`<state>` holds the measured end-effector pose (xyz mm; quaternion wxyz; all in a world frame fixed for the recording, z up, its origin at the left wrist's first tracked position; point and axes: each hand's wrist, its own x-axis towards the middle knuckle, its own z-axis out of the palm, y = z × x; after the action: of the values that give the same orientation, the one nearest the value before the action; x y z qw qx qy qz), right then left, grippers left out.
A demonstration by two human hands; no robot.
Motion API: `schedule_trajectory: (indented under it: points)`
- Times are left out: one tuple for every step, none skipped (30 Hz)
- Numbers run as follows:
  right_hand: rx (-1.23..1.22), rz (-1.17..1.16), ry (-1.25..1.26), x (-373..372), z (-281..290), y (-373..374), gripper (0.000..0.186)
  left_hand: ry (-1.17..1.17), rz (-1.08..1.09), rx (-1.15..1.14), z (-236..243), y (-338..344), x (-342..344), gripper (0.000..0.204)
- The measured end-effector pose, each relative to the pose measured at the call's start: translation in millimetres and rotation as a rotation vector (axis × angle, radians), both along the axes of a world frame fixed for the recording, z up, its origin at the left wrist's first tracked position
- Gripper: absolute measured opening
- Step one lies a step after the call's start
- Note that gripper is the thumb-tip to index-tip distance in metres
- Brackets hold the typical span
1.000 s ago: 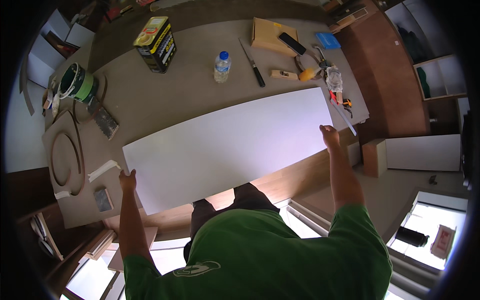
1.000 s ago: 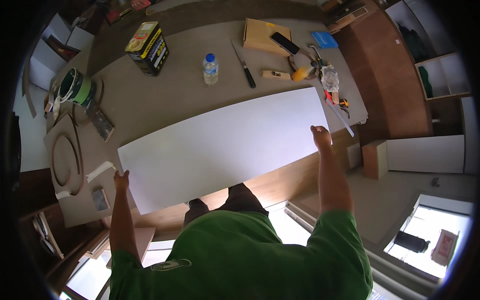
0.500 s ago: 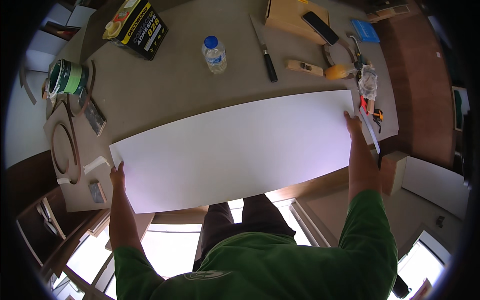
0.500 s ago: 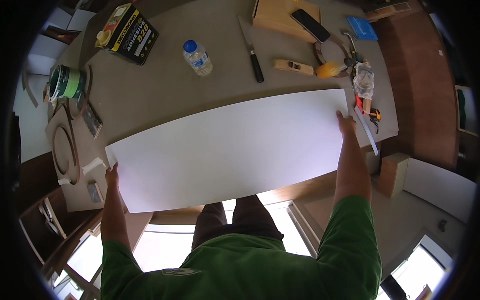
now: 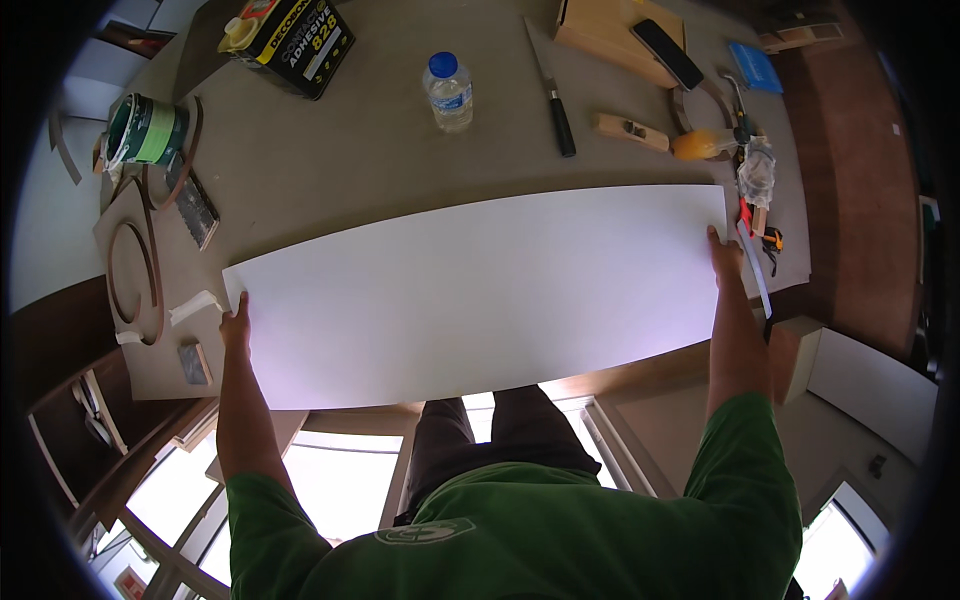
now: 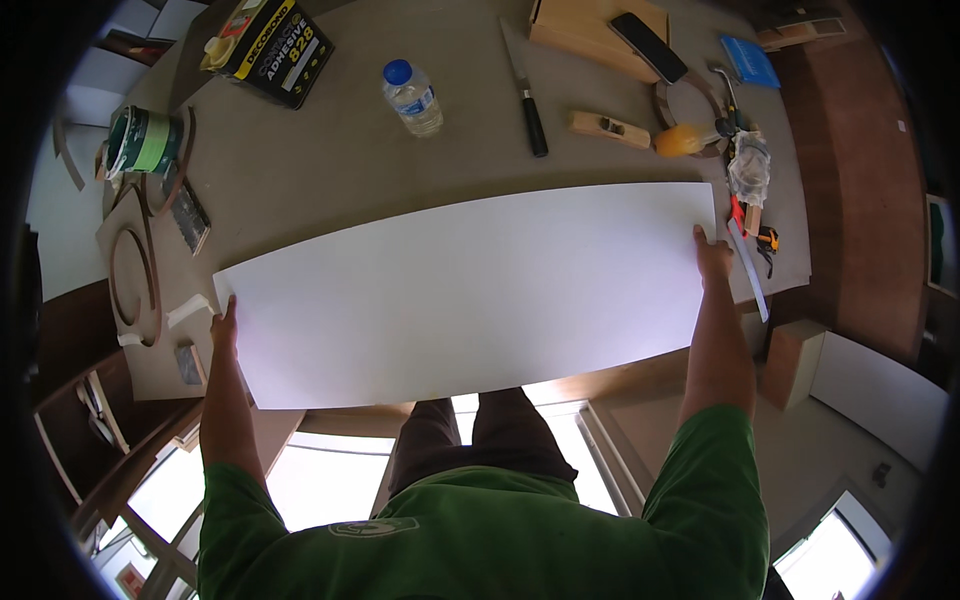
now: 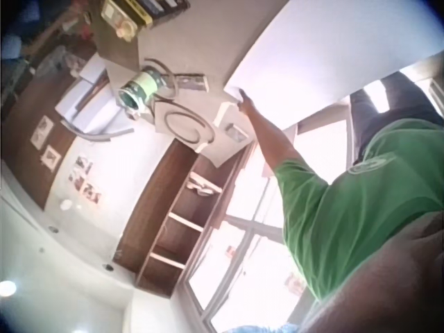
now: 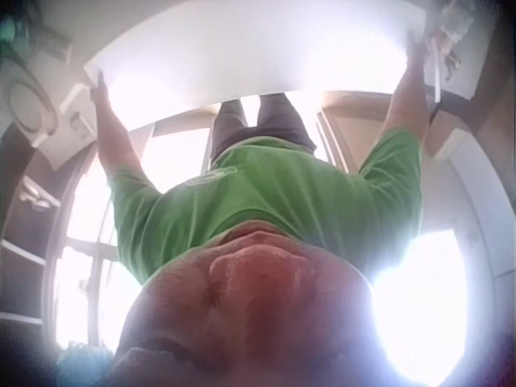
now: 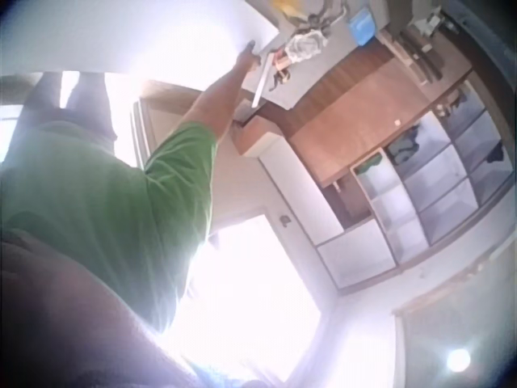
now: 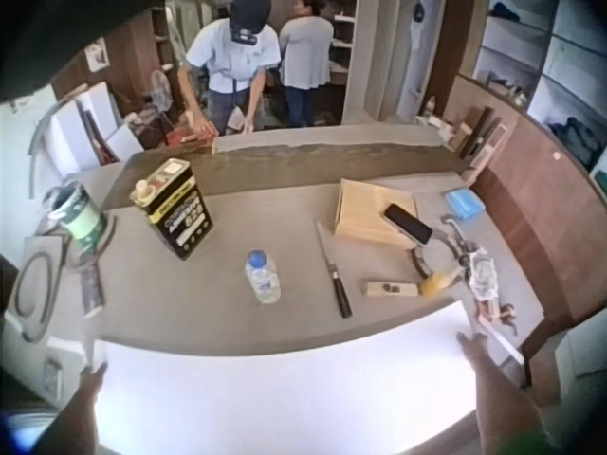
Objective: The person marks a white board using a ruler and a knife, then carries the board to a cabinet and places it inside. They then return to a work table, pick up another board, and lift a large wood-grain board.
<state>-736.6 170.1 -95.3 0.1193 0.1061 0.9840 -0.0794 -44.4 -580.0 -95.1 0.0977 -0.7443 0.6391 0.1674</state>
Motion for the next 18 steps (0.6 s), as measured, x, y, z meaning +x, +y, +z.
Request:
schedule_trajectory:
  points:
    - [-0.012, -0.019, 0.016, 2, 3, -1, 0.096, 0.018, 0.005, -0.016, 1, 2, 3, 0.099]
    - [-0.015, -0.016, 0.013, 6, 6, -1, 0.096, 0.037, 0.01, -0.032, 4, 4, 5, 0.1]
    - [-0.086, -0.013, 0.032, 12, 10, 1, 0.092, 0.034, 0.012, -0.035, 8, 5, 8, 0.1]
    - [-0.163, -0.005, 0.045, 20, 17, -1, 0.088, 0.091, 0.023, -0.096, 17, 5, 21, 0.097]
    - [-0.162, -0.005, 0.047, 23, 27, 8, 0.088, 0.158, 0.026, -0.147, 22, 8, 21, 0.093]
    - [-0.242, -0.035, 0.05, 27, 40, 19, 0.083, 0.16, 0.024, -0.147, 31, 12, 26, 0.093]
    - [-0.31, -0.07, 0.063, 32, 61, 33, 0.077, 0.313, 0.071, -0.071, 45, 22, 17, 0.088]
    - [-0.361, -0.081, 0.088, 43, 87, 32, 0.068, 0.457, 0.127, -0.016, 71, 31, 17, 0.082]
    - [-0.595, -0.076, 0.232, 48, 103, 43, 0.063, 0.466, 0.127, -0.023, 90, 37, 18, 0.082]
    - [-0.63, -0.152, 0.25, 47, 121, 51, 0.06, 0.555, 0.172, -0.111, 111, 44, 26, 0.077]
    - [-0.743, -0.169, 0.223, 44, 142, 57, 0.056, 0.642, 0.218, -0.204, 135, 50, 34, 0.072]
    - [-0.872, -0.153, 0.286, 50, 162, 45, 0.053, 0.636, 0.227, -0.223, 161, 54, 40, 0.072]
    - [-0.899, -0.126, 0.318, 50, 189, 53, 0.051, 0.754, 0.225, -0.216, 178, 54, 30, 0.069]
    - [-0.89, -0.134, 0.321, 53, 215, 50, 0.051, 0.867, 0.224, -0.208, 198, 54, 21, 0.066]
    - [-0.953, -0.152, 0.369, 55, 237, 37, 0.052, 0.853, 0.271, -0.177, 217, 54, 7, 0.067]
    - [-1.023, -0.165, 0.413, 53, 249, 27, 0.052, 0.847, 0.272, -0.173, 227, 50, 6, 0.067]
    - [-1.018, -0.166, 0.414, 44, 250, 28, 0.052, 0.969, 0.304, -0.234, 232, 43, 5, 0.07]
    - [-1.069, -0.178, 0.413, 33, 252, 30, 0.054, 1.091, 0.336, -0.295, 235, 39, 4, 0.074]
